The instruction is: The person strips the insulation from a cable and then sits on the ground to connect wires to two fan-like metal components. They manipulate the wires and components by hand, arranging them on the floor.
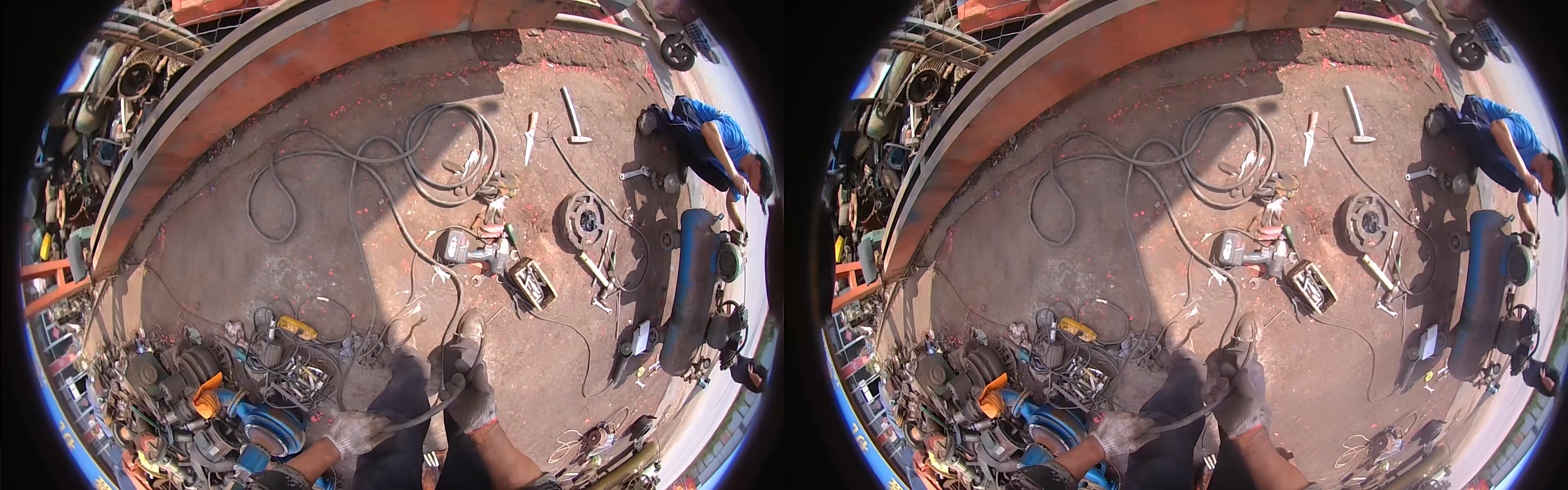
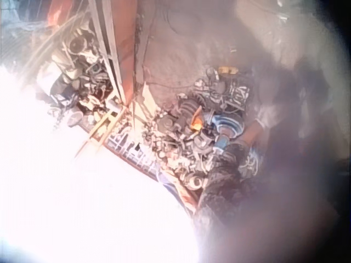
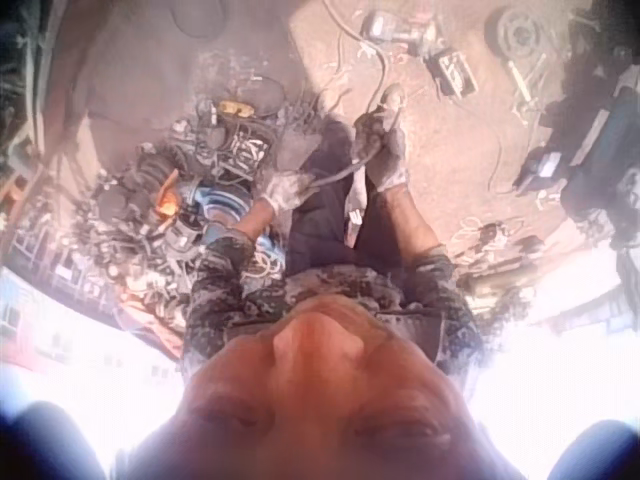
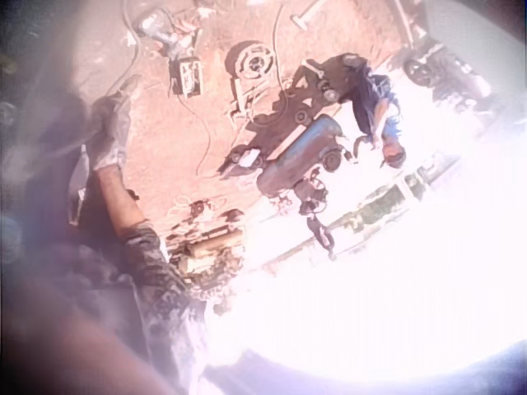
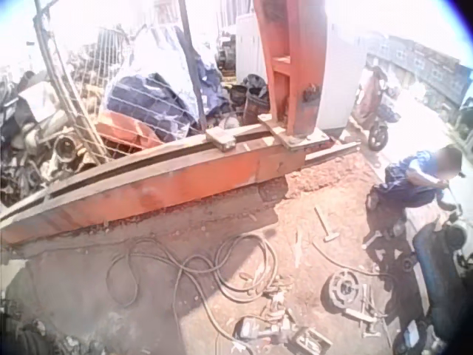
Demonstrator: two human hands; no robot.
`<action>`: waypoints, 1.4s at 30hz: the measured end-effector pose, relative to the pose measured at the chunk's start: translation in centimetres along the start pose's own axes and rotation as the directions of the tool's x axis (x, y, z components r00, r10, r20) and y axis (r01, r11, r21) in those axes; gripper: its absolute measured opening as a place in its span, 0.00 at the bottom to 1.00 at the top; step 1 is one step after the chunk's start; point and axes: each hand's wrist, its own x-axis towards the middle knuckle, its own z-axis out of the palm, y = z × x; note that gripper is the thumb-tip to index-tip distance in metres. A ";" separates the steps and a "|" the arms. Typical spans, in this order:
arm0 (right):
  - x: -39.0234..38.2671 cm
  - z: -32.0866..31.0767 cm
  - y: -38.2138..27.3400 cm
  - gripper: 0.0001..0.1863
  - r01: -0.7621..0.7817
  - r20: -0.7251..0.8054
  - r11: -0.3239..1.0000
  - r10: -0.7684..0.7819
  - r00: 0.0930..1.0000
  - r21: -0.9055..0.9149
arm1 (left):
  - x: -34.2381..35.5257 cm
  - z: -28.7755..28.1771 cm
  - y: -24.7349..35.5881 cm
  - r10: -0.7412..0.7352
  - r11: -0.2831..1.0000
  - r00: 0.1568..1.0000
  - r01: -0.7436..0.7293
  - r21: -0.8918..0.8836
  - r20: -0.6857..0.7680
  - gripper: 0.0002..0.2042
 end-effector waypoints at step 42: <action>-37.0 18.9 -9.1 0.23 0.791 0.410 0.568 -0.793 0.451 0.229 | -13.7 -6.4 -9.7 -0.600 0.762 0.773 0.476 -0.440 -0.203 0.30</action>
